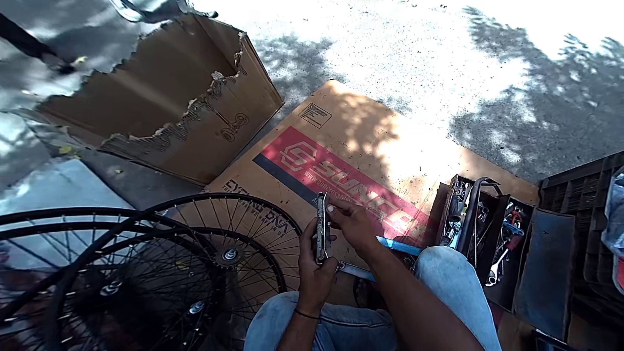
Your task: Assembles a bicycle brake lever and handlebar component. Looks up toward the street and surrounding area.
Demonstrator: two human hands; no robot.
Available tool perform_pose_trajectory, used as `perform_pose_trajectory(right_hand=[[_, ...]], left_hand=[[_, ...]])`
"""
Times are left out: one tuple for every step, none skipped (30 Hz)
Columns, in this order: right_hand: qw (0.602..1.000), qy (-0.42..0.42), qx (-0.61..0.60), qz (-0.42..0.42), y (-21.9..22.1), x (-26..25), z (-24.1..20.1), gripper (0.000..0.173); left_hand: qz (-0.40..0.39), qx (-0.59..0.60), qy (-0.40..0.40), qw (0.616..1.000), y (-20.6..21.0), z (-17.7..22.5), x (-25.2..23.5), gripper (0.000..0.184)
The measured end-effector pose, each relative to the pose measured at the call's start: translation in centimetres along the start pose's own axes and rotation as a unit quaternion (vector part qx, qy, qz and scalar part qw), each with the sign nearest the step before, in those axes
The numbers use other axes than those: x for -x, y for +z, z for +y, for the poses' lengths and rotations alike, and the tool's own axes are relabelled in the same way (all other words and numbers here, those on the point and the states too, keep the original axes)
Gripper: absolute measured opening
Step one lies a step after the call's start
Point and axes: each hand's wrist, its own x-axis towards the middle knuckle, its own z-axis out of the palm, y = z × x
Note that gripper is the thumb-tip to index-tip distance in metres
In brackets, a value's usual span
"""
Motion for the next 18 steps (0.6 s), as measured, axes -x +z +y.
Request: perform_pose_trajectory(right_hand=[[1.0,-0.002,-0.013,0.004,0.04,-0.06,0.23,0.037],[1.0,0.002,-0.028,0.003,0.09,-0.12,0.29,0.036],[0.999,0.011,-0.042,0.0,0.18,-0.07,0.31,0.035],[0.998,0.021,-0.055,-0.004,0.27,0.02,0.33,0.034],[0.997,0.026,-0.066,-0.007,0.33,0.06,0.36,0.035],[0.997,0.029,-0.075,-0.007,0.33,0.06,0.34,0.039],[0.996,0.028,-0.084,-0.002,0.24,0.11,0.28,0.044],[0.996,0.022,-0.09,0.006,0.06,0.23,0.23,0.046],[0.996,0.013,-0.092,0.015,-0.12,0.41,0.16,0.046],[0.996,0.006,-0.091,0.024,-0.23,0.53,0.09,0.045],[0.996,0.001,-0.086,0.032,-0.29,0.63,0.04,0.045],[0.996,-0.004,-0.077,0.037,-0.31,0.71,-0.02,0.045],[0.997,-0.01,-0.063,0.036,-0.32,0.71,-0.12,0.048],[0.998,-0.02,-0.041,0.031,-0.28,0.63,-0.22,0.053],[0.999,-0.031,-0.012,0.02,-0.27,0.54,-0.21,0.058],[0.999,-0.04,0.013,0.009,-0.26,0.44,-0.17,0.059],[0.999,-0.046,0.028,-0.001,-0.26,0.37,-0.12,0.056],[0.998,-0.049,0.032,-0.007,-0.29,0.29,-0.07,0.052]], left_hand=[[0.003,-0.004,0.003,1.0,-0.01,-0.06,-0.02,0.09],[0.005,-0.002,0.003,1.0,-0.06,-0.13,-0.04,0.09],[0.006,0.008,0.001,1.0,-0.17,-0.25,0.01,0.088],[0.005,0.025,-0.002,1.0,-0.32,-0.44,0.09,0.086],[0.003,0.043,-0.004,0.999,-0.48,-0.61,0.12,0.084],[-0.003,0.058,-0.008,0.998,-0.62,-0.7,0.06,0.084],[-0.011,0.076,-0.013,0.997,-0.75,-0.75,0.0,0.083],[-0.019,0.089,-0.018,0.996,-0.84,-0.77,0.02,0.083],[-0.025,0.094,-0.023,0.995,-0.86,-0.75,0.05,0.082],[-0.029,0.093,-0.026,0.995,-0.83,-0.68,0.05,0.082],[-0.032,0.09,-0.027,0.995,-0.78,-0.65,0.12,0.083],[-0.034,0.089,-0.026,0.995,-0.74,-0.68,0.2,0.084],[-0.036,0.09,-0.024,0.995,-0.74,-0.73,0.21,0.085],[-0.036,0.09,-0.022,0.995,-0.75,-0.76,0.2,0.085],[-0.035,0.09,-0.02,0.995,-0.78,-0.78,0.19,0.085],[-0.031,0.09,-0.018,0.995,-0.79,-0.8,0.17,0.085],[-0.028,0.091,-0.015,0.995,-0.78,-0.82,0.15,0.084],[-0.026,0.093,-0.013,0.995,-0.79,-0.81,0.12,0.084]])
